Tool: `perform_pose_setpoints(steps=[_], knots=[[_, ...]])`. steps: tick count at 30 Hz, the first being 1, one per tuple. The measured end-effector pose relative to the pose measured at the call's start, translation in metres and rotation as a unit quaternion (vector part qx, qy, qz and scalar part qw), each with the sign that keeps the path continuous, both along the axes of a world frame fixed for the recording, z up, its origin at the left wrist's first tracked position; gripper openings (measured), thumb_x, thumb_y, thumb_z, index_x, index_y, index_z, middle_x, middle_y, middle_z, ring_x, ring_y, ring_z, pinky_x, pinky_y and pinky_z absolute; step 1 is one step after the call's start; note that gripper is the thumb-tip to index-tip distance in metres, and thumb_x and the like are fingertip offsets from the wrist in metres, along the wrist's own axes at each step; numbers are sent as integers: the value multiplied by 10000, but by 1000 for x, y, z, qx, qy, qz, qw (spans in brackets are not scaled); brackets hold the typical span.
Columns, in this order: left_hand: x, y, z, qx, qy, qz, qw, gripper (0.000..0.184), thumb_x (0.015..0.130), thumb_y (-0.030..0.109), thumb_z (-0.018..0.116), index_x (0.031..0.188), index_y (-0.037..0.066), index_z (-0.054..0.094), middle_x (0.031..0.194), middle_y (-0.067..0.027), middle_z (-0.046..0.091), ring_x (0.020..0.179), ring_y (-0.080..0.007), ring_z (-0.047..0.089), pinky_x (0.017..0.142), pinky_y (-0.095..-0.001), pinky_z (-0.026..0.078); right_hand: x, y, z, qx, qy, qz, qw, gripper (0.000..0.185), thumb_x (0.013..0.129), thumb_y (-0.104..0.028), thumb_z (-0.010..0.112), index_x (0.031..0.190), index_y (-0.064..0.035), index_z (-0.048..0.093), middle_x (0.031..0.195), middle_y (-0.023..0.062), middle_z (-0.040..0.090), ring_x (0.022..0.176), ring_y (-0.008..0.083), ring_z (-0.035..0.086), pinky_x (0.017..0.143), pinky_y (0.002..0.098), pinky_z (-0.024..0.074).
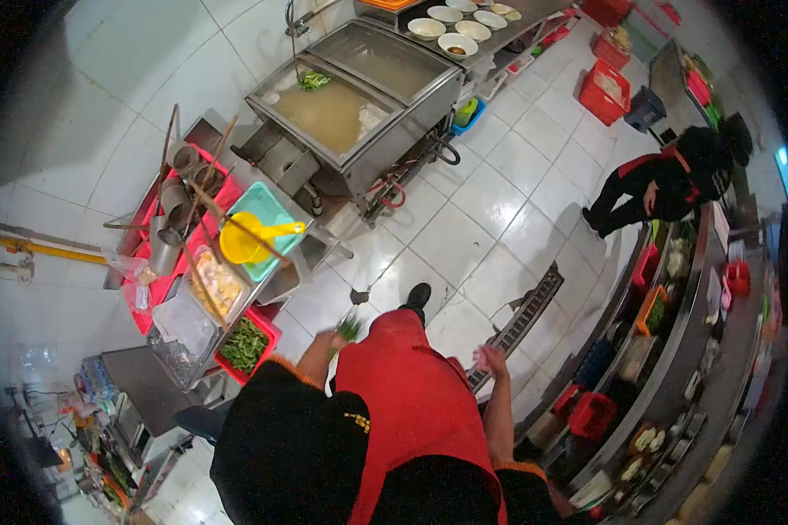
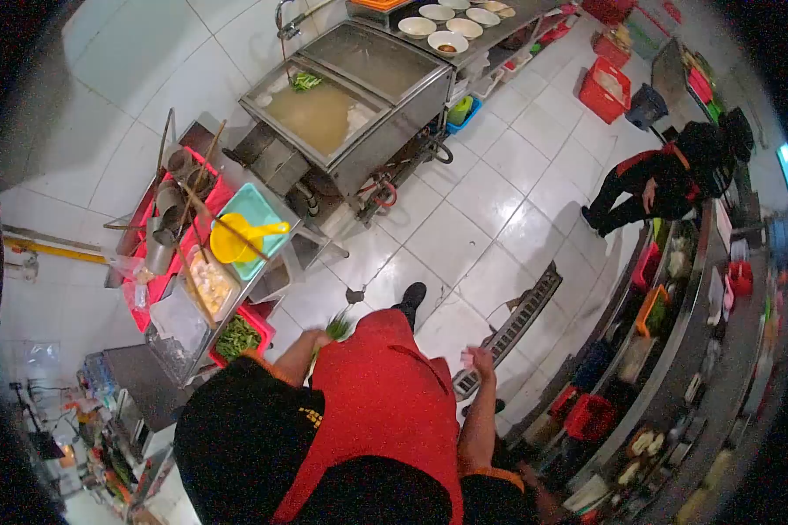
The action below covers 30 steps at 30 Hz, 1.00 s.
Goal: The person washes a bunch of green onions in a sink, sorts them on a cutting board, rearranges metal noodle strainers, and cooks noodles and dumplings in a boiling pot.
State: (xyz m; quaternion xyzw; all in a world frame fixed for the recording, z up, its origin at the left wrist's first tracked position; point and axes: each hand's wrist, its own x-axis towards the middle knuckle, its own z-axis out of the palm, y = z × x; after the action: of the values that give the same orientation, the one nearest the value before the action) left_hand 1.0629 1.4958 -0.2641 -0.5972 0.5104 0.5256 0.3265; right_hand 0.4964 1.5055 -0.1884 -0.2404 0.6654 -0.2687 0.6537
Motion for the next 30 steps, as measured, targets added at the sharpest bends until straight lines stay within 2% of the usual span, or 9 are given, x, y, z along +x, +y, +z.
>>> perform_pose_setpoints(steps=[3, 4, 6, 12, 20, 21, 23, 25, 30], knots=[[-100, -212, -51, -149, 12, 11, 989, 353, 689, 350, 725, 897, 65, 732, 909, -131, 715, 798, -266, 671, 760, -424, 534, -34, 0, 43, 194, 42, -48, 979, 292, 891, -266, 624, 1025, -8, 645, 788, 91, 687, 647, 199, 664, 560, 327, 551], [-142, -284, 48, -151, 10, -34, 988, 347, 686, 356, 724, 885, 72, 729, 896, -145, 717, 801, -277, 685, 760, -429, 539, -49, 12, 47, 212, 101, -82, 969, 257, 879, -260, 628, 970, -21, 648, 716, 71, 665, 586, 187, 634, 534, 309, 529], [-210, -404, 69, -311, 32, -140, 940, 321, 642, 336, 722, 817, 67, 732, 818, -159, 715, 786, -320, 699, 718, -430, 561, -114, 72, 0, -51, -65, -48, 995, 206, 870, -242, 640, 920, -43, 620, 709, 42, 612, 552, 158, 550, 514, 300, 464], [-372, -642, 142, -362, 110, -18, 925, 422, 588, 372, 747, 796, 7, 706, 826, -207, 704, 760, -309, 694, 719, -436, 550, -163, -8, 65, -20, -119, -310, 943, 222, 881, -260, 608, 906, -41, 631, 767, 47, 609, 610, 153, 535, 562, 330, 450], [-418, -691, 126, -205, -8, -91, 975, 548, 743, 570, 639, 944, 68, 728, 981, -203, 697, 944, -361, 668, 841, -434, 531, -404, -318, -174, 163, -71, -32, 984, 172, 791, -174, 672, 912, -65, 617, 758, 100, 634, 627, 221, 608, 512, 412, 514], [-419, -679, 128, -182, -38, -40, 982, 504, 734, 527, 666, 943, 73, 733, 984, -204, 697, 959, -367, 664, 851, -433, 531, -453, -382, -196, -92, -105, 111, 984, 146, 786, -196, 676, 843, -88, 597, 701, 82, 599, 584, 240, 583, 490, 430, 490], [-410, -662, 110, -94, -53, 3, 994, 445, 705, 470, 692, 869, 58, 730, 888, -166, 707, 801, -278, 669, 792, -409, 523, -509, -522, -233, -25, -491, -57, 869, 227, 847, -258, 567, 693, -93, 588, 619, 77, 580, 570, 296, 585, 536, 471, 486], [-394, -636, 33, 37, -61, -4, 997, 374, 729, 420, 698, 852, 69, 727, 837, -109, 689, 702, -232, 622, 642, -373, 503, -530, -681, -133, -149, 217, 154, 952, 199, 938, -208, 561, 961, -49, 678, 785, 84, 706, 596, 171, 647, 549, 301, 529], [-441, -648, 92, 42, -1, 230, 972, 309, 769, 363, 677, 855, 71, 726, 856, -94, 688, 689, -229, 619, 632, -365, 502, -517, -932, 37, -123, 111, -11, 986, 217, 936, -183, 543, 1034, -29, 661, 876, 101, 710, 682, 163, 659, 579, 292, 526]])
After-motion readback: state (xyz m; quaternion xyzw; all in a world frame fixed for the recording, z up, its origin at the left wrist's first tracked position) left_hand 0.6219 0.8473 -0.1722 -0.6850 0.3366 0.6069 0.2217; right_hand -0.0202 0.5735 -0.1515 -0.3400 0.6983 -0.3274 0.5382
